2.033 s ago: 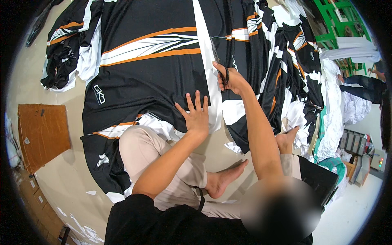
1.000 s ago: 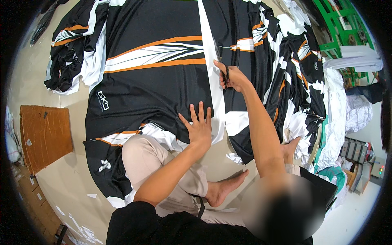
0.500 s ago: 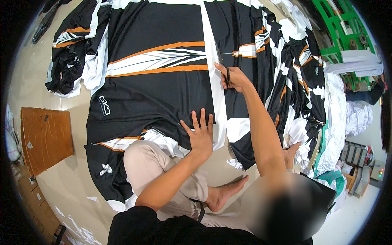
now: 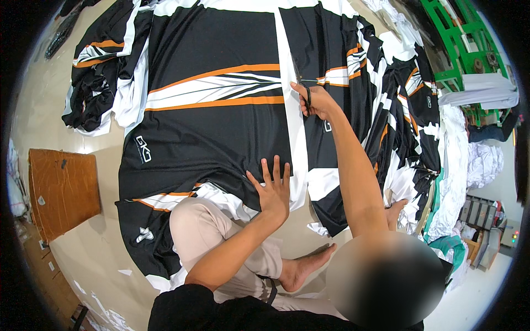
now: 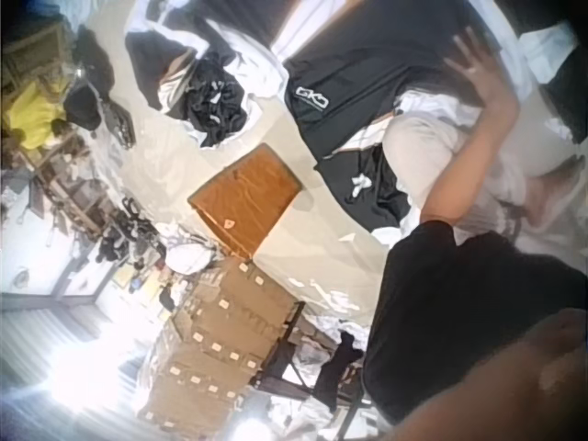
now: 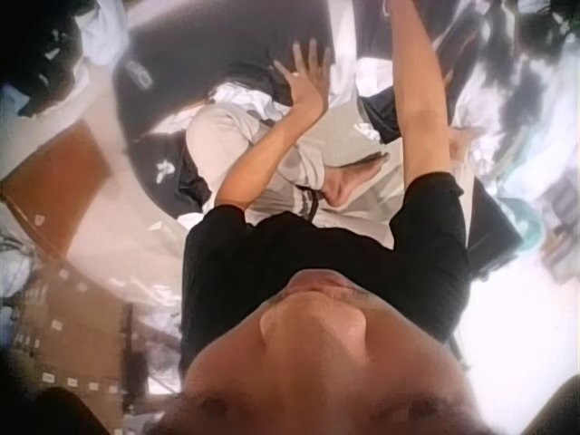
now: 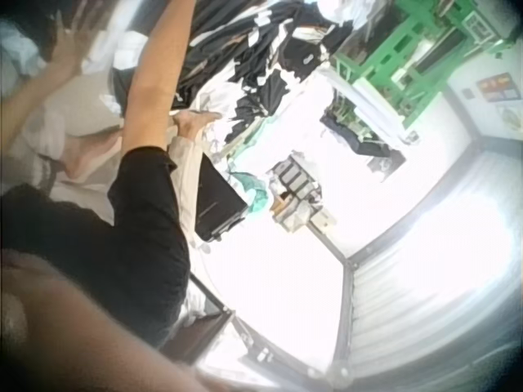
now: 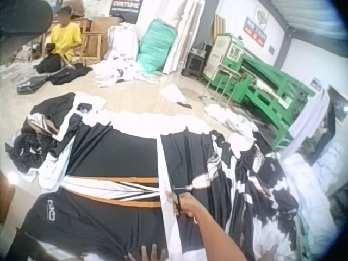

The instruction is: The person sits on the floor and uses scissors to cut the white fabric sections of several black and white jerseys. They cut along the seams and remove the white panels from the garments one by one.

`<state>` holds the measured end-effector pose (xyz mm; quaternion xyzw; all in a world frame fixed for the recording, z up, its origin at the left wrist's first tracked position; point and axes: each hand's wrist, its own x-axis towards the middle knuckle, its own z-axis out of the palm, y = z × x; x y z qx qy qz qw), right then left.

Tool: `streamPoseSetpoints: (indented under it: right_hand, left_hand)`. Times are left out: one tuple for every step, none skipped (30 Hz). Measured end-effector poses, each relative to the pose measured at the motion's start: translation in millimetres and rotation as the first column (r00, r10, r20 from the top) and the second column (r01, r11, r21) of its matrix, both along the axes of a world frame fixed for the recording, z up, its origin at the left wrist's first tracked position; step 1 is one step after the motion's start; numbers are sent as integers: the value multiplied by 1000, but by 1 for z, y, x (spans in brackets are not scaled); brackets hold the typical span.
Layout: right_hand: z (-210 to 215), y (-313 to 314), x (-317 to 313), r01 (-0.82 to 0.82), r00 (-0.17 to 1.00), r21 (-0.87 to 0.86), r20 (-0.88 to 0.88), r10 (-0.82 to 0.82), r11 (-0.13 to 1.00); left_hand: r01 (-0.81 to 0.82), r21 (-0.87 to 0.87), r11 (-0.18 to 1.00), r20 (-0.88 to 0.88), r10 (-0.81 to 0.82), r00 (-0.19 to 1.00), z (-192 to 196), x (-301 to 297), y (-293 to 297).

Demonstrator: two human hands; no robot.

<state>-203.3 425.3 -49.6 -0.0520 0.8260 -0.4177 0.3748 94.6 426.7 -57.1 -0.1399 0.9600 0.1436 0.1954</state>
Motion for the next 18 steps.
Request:
streamPoseSetpoints:
  right_hand:
    - [-2,3,-1,-3,1000,-8,-26,2,1000]
    - [-1,1,1,-6,1000,1,-18,6,1000]
    - [1,-2,3,-9,1000,9,-11,9,1000]
    - [3,-5,4,-12,1000,17,-3,12,1000]
    - [7,-9,3,1,1000,2,24,-2,1000]
    - [10,-12,2,14,999,-13,52,-14,1000]
    - [13,-16,1,27,996,-28,81,-25,999]
    - [12,-17,-4,33,996,-20,85,-31,999]
    - [11,-19,-9,39,995,-12,89,-38,999]
    - [10,-20,-13,44,995,-4,93,-43,999]
    - [9,-22,-15,49,996,-5,81,-48,999]
    - [7,-23,-17,54,996,-5,68,-54,999]
    - [6,-24,-18,60,997,-5,55,-59,998]
    - [6,-26,-19,57,996,-11,65,-56,998]
    - [7,-27,-19,54,996,-18,76,-53,998]
    - [7,-29,-20,52,995,-24,86,-49,998]
    - [6,-29,-21,53,995,-20,88,-51,998]
    - [5,-29,-23,54,995,-15,90,-52,998]
  left_hand:
    - [-5,6,1000,-13,5,1000,0,-1,1]
    - [-7,3,1000,-16,7,1000,-1,0,0]
    - [-9,0,1000,-20,9,1000,-2,1,0]
    - [-11,-4,1000,-23,11,1000,-3,2,-1]
    - [-12,-15,1000,-30,11,999,-4,3,0]
    - [-13,-26,1000,-38,12,999,-7,3,1]
    - [-15,-38,999,-45,14,999,-9,4,1]
    - [-5,-53,999,-38,3,999,-9,3,2]
    - [5,-67,998,-32,-7,999,-9,3,3]
    - [14,-82,997,-25,-17,1000,-9,2,4]
    - [17,-61,998,-11,-18,1000,-8,2,3]
    - [20,-40,999,3,-20,1000,-4,1,2]
    - [23,-19,1000,16,-22,1000,-3,1,1]
    - [20,-32,999,8,-20,1000,-3,1,1]
    - [18,-45,999,0,-18,1000,-4,2,1]
    - [15,-58,998,-8,-16,1000,-4,3,1]
    - [12,-57,998,-17,-13,1000,-6,4,2]
    - [8,-55,998,-27,-9,1000,-10,4,3]
